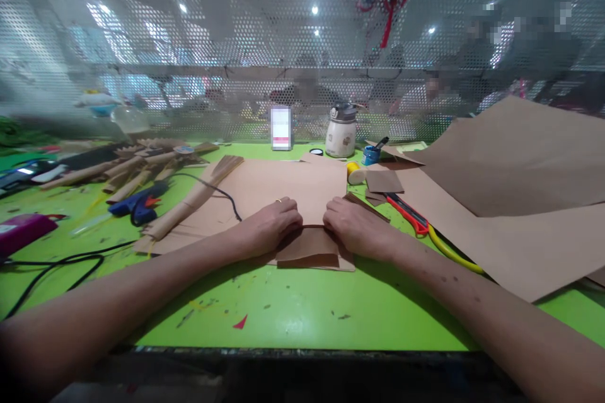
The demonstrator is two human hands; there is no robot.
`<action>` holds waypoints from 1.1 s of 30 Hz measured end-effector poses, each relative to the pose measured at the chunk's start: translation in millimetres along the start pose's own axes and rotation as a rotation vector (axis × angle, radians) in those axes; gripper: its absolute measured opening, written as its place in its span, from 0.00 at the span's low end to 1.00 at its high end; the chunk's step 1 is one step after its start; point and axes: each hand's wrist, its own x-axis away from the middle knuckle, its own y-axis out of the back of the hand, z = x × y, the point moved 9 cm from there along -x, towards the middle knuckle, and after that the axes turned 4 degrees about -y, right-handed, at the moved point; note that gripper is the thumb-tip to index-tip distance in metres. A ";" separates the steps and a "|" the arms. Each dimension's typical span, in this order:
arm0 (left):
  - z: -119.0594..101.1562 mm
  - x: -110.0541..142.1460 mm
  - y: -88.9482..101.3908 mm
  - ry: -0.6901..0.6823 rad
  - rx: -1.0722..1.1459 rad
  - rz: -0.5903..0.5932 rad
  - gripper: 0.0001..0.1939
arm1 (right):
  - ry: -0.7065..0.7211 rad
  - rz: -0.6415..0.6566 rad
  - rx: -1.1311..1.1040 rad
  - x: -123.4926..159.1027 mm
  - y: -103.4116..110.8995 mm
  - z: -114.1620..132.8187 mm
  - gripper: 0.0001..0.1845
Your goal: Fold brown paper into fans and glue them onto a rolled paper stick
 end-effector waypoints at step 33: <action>36.8 10.8 11.9 0.436 0.705 -0.073 0.18 | 0.020 -0.108 0.122 9.3 18.2 24.9 0.07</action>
